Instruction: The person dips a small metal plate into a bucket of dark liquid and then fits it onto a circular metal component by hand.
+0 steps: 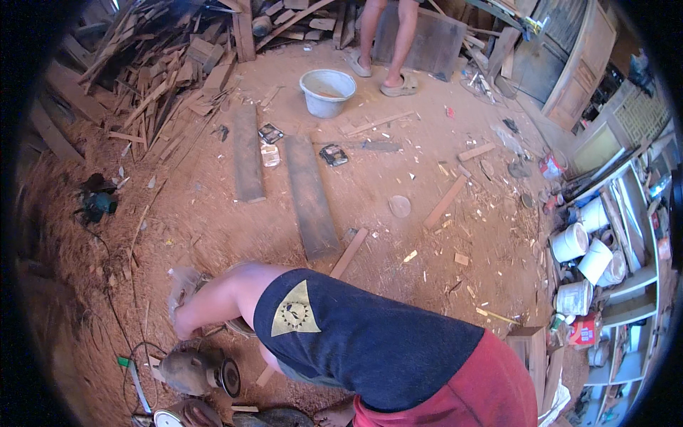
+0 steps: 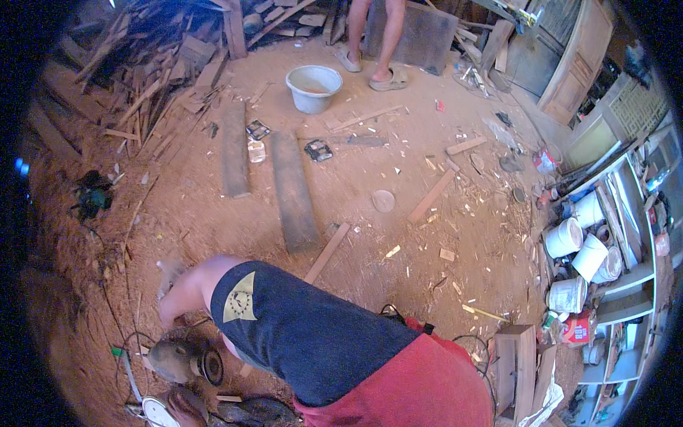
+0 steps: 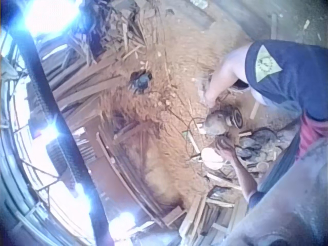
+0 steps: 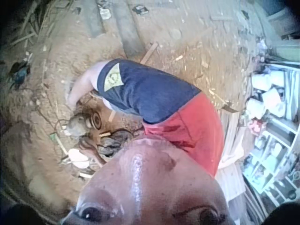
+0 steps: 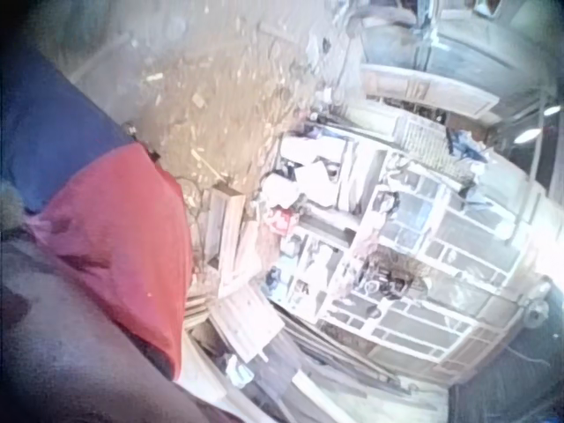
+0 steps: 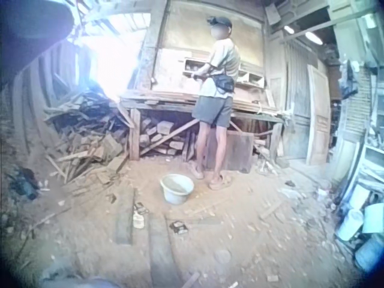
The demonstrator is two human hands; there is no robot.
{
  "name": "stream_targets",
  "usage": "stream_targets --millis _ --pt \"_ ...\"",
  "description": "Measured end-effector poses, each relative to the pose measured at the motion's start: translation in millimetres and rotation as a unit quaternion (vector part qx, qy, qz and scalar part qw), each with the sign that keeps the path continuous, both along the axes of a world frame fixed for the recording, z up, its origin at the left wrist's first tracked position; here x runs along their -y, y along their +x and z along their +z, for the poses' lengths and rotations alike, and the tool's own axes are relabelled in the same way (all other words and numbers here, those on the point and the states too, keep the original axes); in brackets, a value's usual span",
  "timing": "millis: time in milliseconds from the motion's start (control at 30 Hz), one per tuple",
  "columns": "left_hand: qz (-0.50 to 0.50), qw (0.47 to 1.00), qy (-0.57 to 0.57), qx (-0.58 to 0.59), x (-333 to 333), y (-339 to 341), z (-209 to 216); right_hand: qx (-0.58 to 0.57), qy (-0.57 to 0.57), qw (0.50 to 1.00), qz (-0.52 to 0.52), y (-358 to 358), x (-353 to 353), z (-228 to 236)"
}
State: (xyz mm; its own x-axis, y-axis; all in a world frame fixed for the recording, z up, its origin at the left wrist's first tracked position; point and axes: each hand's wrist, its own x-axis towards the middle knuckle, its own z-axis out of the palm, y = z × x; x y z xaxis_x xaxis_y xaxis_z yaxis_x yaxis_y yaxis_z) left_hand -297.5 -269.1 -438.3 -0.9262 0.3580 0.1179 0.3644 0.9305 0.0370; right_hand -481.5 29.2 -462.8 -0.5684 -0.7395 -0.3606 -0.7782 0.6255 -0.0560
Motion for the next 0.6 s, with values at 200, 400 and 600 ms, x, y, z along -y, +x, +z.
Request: stream_targets --millis 200,400,600 --pt "-0.002 1.000 -0.009 -0.029 2 5 -6 -0.026 0.011 0.998 0.057 -6 20 4" --pt "0.022 0.992 -0.025 -0.118 22 10 20 -0.015 0.014 0.998 0.053 -3 21 12" --pt "0.091 0.980 0.028 -0.174 0 14 51 -0.032 -0.048 0.993 0.101 -5 11 9"
